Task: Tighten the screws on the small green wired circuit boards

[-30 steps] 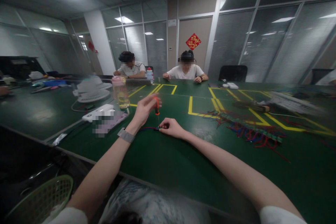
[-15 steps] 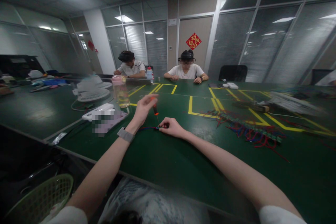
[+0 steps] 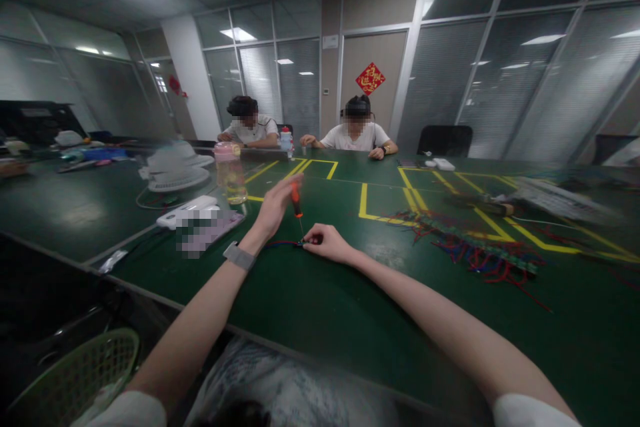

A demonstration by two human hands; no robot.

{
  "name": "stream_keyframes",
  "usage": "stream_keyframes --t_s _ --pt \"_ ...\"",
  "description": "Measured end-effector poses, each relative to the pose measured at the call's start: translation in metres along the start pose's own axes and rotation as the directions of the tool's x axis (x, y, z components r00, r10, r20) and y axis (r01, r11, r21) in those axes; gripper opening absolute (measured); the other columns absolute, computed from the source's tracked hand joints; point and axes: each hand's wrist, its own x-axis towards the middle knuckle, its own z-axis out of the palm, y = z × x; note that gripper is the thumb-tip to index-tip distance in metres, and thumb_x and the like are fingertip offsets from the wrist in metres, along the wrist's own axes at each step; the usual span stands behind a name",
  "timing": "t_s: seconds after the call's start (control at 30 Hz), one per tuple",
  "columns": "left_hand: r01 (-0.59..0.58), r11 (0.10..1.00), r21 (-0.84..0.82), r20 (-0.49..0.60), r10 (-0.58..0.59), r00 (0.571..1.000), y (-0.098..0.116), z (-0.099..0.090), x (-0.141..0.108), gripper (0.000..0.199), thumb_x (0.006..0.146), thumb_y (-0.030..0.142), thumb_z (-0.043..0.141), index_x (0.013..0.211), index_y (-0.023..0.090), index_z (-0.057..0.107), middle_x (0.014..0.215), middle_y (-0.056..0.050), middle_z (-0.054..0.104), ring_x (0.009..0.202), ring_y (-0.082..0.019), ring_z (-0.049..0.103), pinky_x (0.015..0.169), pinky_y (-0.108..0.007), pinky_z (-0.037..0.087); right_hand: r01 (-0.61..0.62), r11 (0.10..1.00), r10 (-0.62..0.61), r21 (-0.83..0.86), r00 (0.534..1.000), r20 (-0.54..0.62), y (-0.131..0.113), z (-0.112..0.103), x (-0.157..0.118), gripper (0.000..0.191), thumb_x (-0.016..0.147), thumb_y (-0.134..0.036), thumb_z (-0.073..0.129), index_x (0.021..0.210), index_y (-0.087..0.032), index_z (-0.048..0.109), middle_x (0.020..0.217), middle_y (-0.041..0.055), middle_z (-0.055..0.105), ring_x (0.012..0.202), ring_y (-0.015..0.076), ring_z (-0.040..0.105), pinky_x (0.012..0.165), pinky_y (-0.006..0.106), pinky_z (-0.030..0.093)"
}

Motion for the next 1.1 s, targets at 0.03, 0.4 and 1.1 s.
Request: stream_keyframes --t_s 0.03,0.4,1.1 --pt "0.028 0.997 -0.07 0.033 -0.025 0.999 -0.0003 0.0012 -0.0003 0.031 0.084 0.032 0.053 0.11 0.021 0.065 0.114 -0.007 0.063 0.103 -0.019 0.058 0.09 -0.034 0.044 0.002 1.0 -0.002 -0.003 1.0 -0.001 -0.0001 -0.0001 0.0 0.015 0.072 -0.026 0.066 0.08 -0.013 0.067 0.07 0.001 0.057 0.063 0.0115 0.051 0.058 0.024 0.042" --pt "0.022 1.0 -0.005 -0.102 -0.022 0.995 -0.0042 -0.0021 0.0014 0.027 0.08 0.031 0.058 0.102 0.02 0.069 0.108 -0.006 0.065 0.099 -0.017 0.059 0.089 -0.03 0.044 0.012 1.0 -0.012 -0.01 1.0 0.002 0.0006 -0.0001 0.0 0.014 0.072 -0.025 0.066 0.08 -0.014 0.067 0.071 0.001 0.058 0.063 0.0115 0.052 0.059 0.024 0.043" --pt "-0.024 0.992 0.125 -0.028 0.027 0.999 0.001 0.0017 -0.0034 0.027 0.078 0.034 0.064 0.101 0.022 0.069 0.104 -0.006 0.064 0.094 -0.017 0.058 0.08 -0.027 0.048 -0.001 1.0 0.001 -0.02 1.0 0.008 -0.0023 -0.0008 0.0 0.013 0.072 -0.024 0.066 0.08 -0.014 0.068 0.07 0.0005 0.057 0.063 0.0116 0.052 0.059 0.024 0.042"
